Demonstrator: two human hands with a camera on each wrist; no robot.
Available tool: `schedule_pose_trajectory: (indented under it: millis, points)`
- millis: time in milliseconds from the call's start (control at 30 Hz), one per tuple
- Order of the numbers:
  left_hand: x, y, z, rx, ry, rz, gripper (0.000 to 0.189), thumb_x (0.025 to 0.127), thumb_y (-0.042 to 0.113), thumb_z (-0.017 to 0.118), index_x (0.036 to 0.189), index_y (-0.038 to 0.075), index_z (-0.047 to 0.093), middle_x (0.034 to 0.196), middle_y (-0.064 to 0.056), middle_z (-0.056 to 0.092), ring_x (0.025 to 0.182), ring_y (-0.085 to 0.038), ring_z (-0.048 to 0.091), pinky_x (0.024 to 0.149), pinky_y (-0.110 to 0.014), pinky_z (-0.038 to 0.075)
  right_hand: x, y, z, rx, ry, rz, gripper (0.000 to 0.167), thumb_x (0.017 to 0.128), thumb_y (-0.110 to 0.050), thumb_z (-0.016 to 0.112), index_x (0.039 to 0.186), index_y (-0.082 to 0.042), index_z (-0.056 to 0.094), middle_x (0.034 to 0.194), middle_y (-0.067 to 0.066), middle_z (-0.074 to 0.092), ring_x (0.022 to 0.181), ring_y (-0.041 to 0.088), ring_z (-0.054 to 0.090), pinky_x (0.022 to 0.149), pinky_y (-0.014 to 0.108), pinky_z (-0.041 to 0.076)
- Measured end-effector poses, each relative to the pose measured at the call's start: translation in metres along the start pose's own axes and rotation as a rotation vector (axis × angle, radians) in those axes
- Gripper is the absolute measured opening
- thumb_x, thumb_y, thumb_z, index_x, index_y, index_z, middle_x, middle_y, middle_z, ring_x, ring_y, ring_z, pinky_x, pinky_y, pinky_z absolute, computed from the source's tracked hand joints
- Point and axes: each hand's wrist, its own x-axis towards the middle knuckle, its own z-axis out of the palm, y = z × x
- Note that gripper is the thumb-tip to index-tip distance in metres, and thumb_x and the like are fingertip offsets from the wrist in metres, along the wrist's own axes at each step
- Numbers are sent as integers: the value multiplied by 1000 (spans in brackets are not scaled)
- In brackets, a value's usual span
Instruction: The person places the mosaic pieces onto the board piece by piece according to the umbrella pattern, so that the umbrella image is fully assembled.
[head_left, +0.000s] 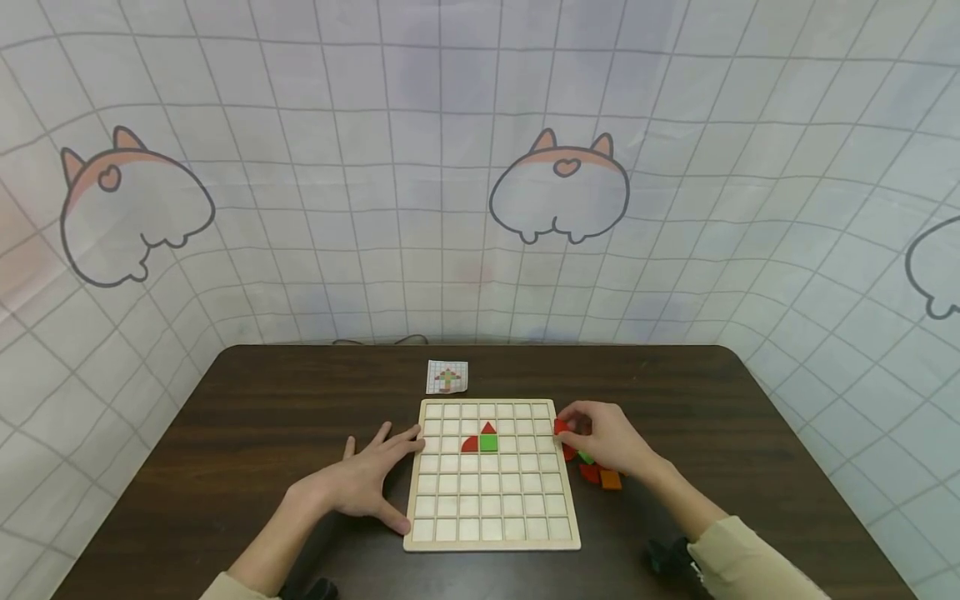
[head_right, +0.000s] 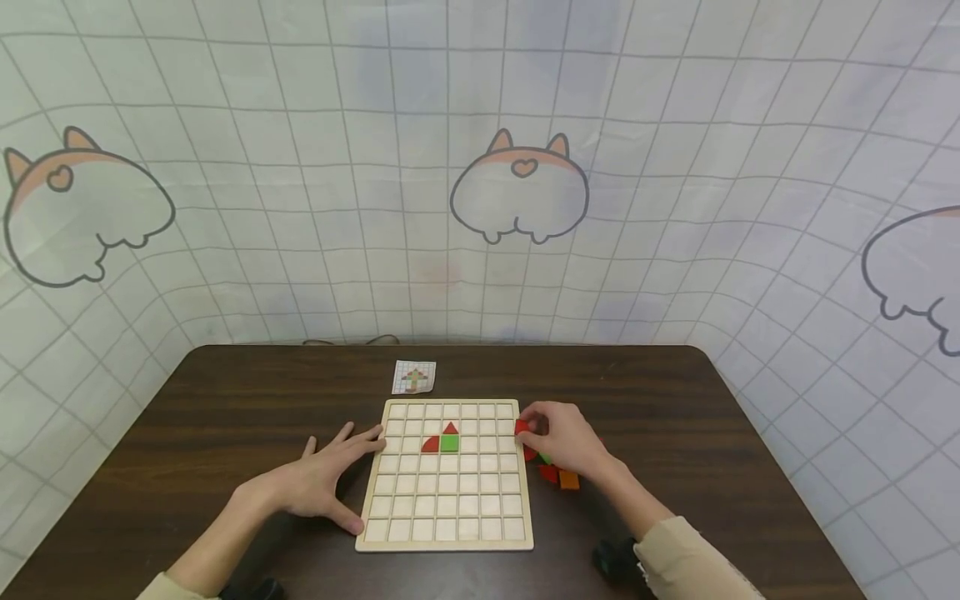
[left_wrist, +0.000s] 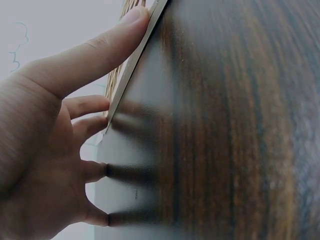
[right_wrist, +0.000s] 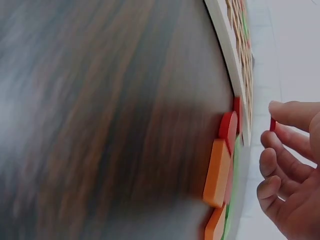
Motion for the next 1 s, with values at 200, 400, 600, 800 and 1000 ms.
schedule_pose_trajectory:
  millis: [200, 400, 600, 800, 1000]
  points:
    - [-2, 0, 1, -7, 3, 1, 110, 71, 49, 93, 160, 14, 37, 171, -7, 14, 154, -44, -7, 101, -84, -11, 5, -12, 9, 16, -23, -44, 18, 91, -14, 80, 106, -9, 74, 81, -8, 60, 64, 11, 52, 58, 27, 46]
    - [-1, 0, 1, -2, 9, 5, 110, 71, 50, 93, 160, 14, 38, 171, -6, 14, 154, -43, -6, 102, -84, -10, 12, -25, 17, -13, -58, -72, 19, 90, -15, 80, 106, -7, 74, 83, -9, 61, 67, 11, 53, 60, 27, 48]
    - [0, -1, 1, 4, 14, 7, 110, 71, 50, 93, 160, 14, 38, 171, -6, 14, 154, -43, -6, 102, -83, -10, 19, -33, 26, -58, -89, -83, 18, 90, -16, 81, 104, -8, 74, 84, -10, 62, 70, 10, 54, 63, 27, 49]
    - [1, -1, 1, 3, 15, 6, 110, 70, 51, 93, 159, 14, 38, 171, -6, 15, 154, -44, -6, 102, -84, -10, 24, -36, 35, -70, -98, -88, 14, 90, -13, 79, 103, -9, 75, 83, -11, 63, 70, 9, 55, 64, 27, 49]
    - [1, -2, 2, -1, 12, -1, 110, 70, 50, 93, 159, 14, 39, 171, -5, 15, 154, -43, -6, 102, -84, -10, 27, -39, 40, -94, -97, -92, 13, 90, -15, 81, 101, -11, 75, 82, -12, 62, 68, 8, 54, 62, 27, 48]
